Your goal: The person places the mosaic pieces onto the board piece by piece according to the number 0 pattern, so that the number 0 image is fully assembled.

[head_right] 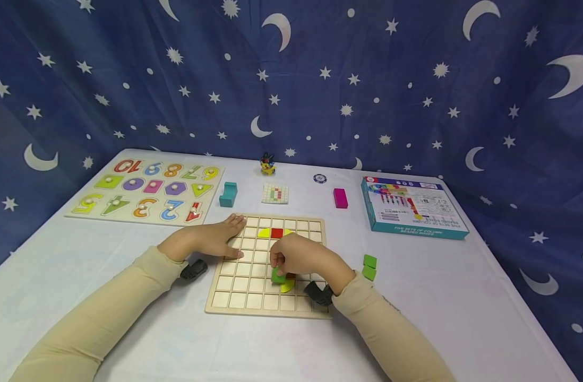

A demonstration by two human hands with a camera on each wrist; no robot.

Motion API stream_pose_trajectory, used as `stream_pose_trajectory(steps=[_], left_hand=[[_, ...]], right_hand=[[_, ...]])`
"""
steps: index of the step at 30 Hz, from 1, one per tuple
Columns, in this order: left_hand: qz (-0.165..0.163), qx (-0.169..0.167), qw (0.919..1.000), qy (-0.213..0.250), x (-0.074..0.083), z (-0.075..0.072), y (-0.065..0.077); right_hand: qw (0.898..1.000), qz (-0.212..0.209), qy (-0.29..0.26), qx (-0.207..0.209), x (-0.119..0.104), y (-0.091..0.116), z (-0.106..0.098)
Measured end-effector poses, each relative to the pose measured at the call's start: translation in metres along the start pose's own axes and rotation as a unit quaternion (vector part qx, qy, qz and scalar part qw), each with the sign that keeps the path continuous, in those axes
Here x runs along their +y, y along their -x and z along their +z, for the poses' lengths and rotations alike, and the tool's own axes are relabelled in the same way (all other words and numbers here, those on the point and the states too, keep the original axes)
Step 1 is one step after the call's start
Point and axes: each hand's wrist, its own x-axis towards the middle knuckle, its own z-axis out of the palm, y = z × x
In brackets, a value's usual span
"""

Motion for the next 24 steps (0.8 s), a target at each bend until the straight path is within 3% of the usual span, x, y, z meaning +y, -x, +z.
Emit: stream_pose_trajectory(steps=[15,24], left_hand=[[-0.002,-0.002,1.0,0.0,0.0,0.0,0.001],[-0.003,-0.001,1.0,0.001,0.0,0.0,0.0]], right_hand=[[0.999,0.008,0.034,-0.042,-0.009,-0.012,0.011],[0.999,0.009,0.032,-0.044,-0.01,-0.013,0.014]])
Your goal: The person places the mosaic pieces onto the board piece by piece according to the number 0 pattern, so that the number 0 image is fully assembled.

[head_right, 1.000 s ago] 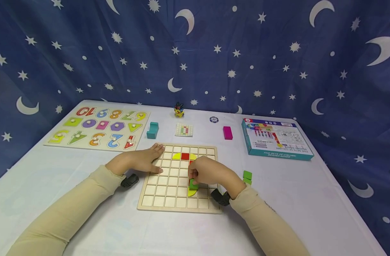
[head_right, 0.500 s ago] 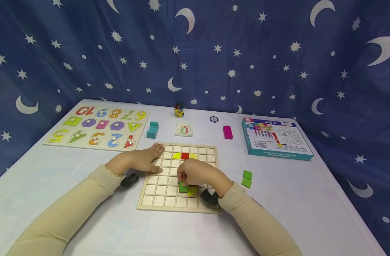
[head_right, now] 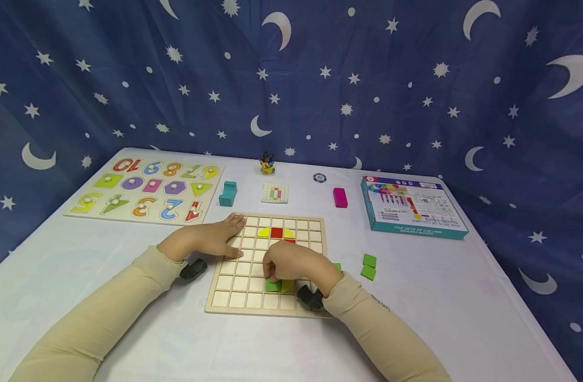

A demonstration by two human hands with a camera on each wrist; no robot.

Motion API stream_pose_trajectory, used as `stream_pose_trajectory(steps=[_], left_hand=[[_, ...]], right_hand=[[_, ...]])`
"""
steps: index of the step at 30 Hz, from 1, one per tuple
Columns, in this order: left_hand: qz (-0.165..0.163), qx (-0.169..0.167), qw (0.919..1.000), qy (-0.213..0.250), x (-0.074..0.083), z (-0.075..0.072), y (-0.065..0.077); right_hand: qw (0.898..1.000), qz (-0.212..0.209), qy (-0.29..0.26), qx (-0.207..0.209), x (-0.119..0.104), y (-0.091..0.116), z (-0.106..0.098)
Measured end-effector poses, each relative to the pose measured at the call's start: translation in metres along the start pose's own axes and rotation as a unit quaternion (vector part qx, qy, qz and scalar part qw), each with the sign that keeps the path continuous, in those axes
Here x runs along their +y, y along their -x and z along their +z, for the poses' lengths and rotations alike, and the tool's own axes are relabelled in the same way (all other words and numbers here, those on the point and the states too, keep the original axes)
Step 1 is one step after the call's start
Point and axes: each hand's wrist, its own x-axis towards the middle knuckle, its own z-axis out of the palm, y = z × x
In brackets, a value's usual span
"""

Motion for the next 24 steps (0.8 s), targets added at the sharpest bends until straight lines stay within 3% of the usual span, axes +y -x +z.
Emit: stream_pose_trajectory(steps=[15,24], left_hand=[[0.004,-0.001,1.0,0.003,-0.001,-0.001,-0.001],[0.004,-0.002,1.0,0.003,-0.002,0.0,-0.001]], right_hand=[[1.0,0.007,-0.007,0.003,0.004,0.002,-0.001],[0.999,0.021,-0.025,0.032,0.031,0.033,-0.018]])
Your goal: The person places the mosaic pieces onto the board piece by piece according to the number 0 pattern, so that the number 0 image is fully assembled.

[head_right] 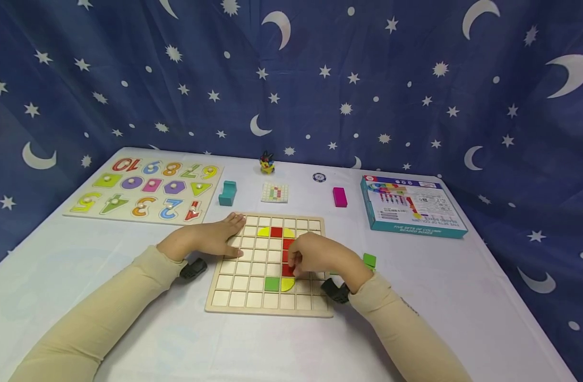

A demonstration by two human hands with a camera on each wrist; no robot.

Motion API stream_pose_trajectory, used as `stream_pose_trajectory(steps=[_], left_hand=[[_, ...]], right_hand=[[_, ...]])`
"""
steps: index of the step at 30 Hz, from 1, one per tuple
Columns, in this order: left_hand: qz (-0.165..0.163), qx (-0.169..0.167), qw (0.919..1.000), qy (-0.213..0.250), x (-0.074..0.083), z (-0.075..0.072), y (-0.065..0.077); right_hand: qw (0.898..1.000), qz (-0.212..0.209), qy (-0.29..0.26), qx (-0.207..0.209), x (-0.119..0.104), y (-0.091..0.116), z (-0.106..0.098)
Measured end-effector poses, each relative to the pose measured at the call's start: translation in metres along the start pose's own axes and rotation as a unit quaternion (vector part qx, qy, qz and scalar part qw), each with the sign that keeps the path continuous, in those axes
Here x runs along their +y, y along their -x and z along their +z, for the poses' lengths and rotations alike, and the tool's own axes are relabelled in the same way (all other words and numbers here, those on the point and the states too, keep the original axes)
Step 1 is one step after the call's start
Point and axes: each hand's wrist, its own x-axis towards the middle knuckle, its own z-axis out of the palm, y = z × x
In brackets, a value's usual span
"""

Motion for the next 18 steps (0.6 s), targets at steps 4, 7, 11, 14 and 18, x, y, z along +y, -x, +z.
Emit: stream_pose_trajectory(steps=[4,7,11,14,18], left_hand=[[-0.003,-0.003,1.0,0.0,-0.001,0.0,-0.001],[-0.004,-0.003,1.0,0.001,-0.002,0.0,-0.002],[-0.006,-0.004,1.0,0.002,-0.001,0.0,-0.003],[-0.008,-0.003,1.0,0.004,0.0,0.0,-0.002],[-0.006,-0.002,1.0,0.006,0.0,0.0,-0.002]], right_hand=[[0.999,0.036,-0.002,0.0,0.019,0.017,-0.008],[0.998,0.063,-0.005,-0.003,0.033,0.03,-0.011],[0.996,0.093,-0.008,-0.004,0.049,0.046,-0.01],[0.994,0.108,-0.008,-0.005,0.058,0.055,-0.006],[0.993,0.113,-0.012,-0.008,0.063,0.062,0.002]])
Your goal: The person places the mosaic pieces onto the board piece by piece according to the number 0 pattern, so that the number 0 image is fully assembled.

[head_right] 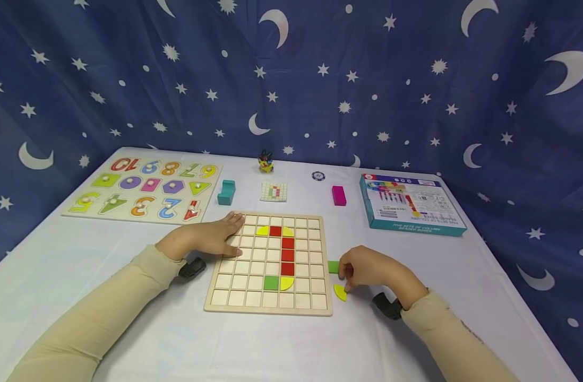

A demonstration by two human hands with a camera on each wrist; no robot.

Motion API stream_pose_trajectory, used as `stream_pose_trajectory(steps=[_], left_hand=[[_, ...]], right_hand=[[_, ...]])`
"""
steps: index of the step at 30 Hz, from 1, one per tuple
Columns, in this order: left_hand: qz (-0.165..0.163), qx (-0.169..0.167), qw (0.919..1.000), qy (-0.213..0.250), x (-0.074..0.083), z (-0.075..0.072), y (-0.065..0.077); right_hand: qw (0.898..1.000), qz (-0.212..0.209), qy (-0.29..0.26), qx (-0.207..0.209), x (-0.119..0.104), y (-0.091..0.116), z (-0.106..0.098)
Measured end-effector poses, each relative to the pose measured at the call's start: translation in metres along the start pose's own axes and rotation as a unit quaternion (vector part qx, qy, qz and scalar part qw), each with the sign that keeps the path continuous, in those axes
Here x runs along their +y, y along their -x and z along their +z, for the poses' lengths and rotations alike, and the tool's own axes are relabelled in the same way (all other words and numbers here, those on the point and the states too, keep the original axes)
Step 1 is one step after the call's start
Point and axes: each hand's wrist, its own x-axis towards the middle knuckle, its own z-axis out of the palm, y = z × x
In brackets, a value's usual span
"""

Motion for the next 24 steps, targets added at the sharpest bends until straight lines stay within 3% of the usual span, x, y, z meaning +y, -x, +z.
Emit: stream_pose_trajectory(steps=[17,24], left_hand=[[0.0,0.0,1.0,-0.003,0.003,-0.001,0.002],[-0.002,0.003,1.0,-0.002,0.003,-0.001,0.002]], right_hand=[[0.999,-0.027,-0.035,0.021,-0.006,0.004,0.018],[0.996,-0.067,-0.047,0.026,-0.003,0.005,0.018]])
